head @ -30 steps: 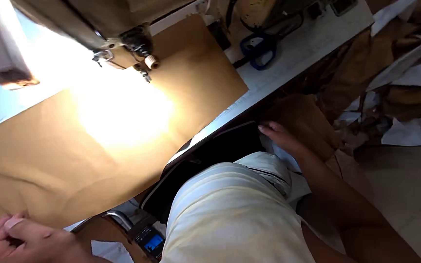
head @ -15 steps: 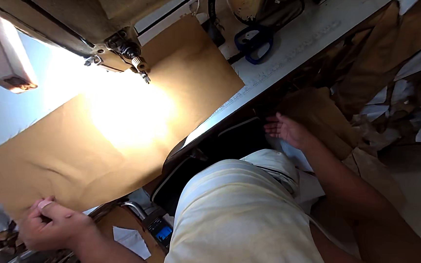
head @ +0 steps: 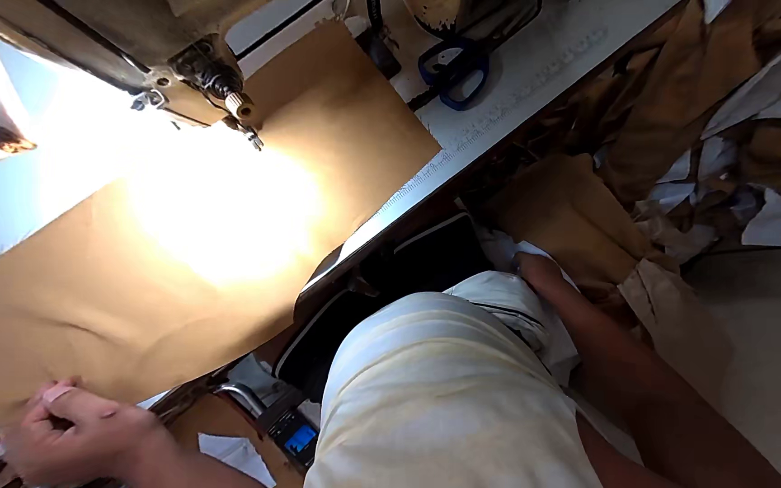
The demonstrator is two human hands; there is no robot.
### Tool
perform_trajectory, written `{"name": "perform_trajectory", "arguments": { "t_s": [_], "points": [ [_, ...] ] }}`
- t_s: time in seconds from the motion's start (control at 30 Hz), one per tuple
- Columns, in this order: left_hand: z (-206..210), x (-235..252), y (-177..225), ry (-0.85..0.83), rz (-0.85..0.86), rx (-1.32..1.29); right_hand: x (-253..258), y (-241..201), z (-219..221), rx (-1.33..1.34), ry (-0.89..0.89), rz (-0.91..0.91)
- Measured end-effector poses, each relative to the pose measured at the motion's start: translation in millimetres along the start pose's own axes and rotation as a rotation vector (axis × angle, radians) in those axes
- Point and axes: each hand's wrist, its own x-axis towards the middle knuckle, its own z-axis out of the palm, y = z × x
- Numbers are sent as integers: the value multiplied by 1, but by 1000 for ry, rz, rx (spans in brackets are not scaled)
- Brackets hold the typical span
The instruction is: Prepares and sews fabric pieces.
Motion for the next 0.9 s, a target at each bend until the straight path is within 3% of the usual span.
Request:
{"name": "perform_trajectory", "arguments": {
  "t_s": [0.07, 0.17, 0.27, 0.4, 0.53, 0.77, 0.9],
  "points": [
    [1, -1, 0, -11, -30, -21, 12, -4, 4, 31, -8, -21],
    [3, -1, -4, -21, -46, -28, 19, -16, 0, 211, 166, -95],
    [2, -1, -6, -22, -42, -15, 22, -41, -24, 203, 273, -120],
    [2, -1, -4, -9, -8, -26, 54, -62, -40, 123, 196, -202],
    [3, 0, -3, 22, -11, -38, 78, -74, -39, 7, 157, -148],
    [4, -1, -1, 34, -32, -26, 72, -95, -42, -78, 164, -57],
    [4, 0, -2, 10, -55, -29, 77, -87, -40, 11, 170, -84]
  ]
}}
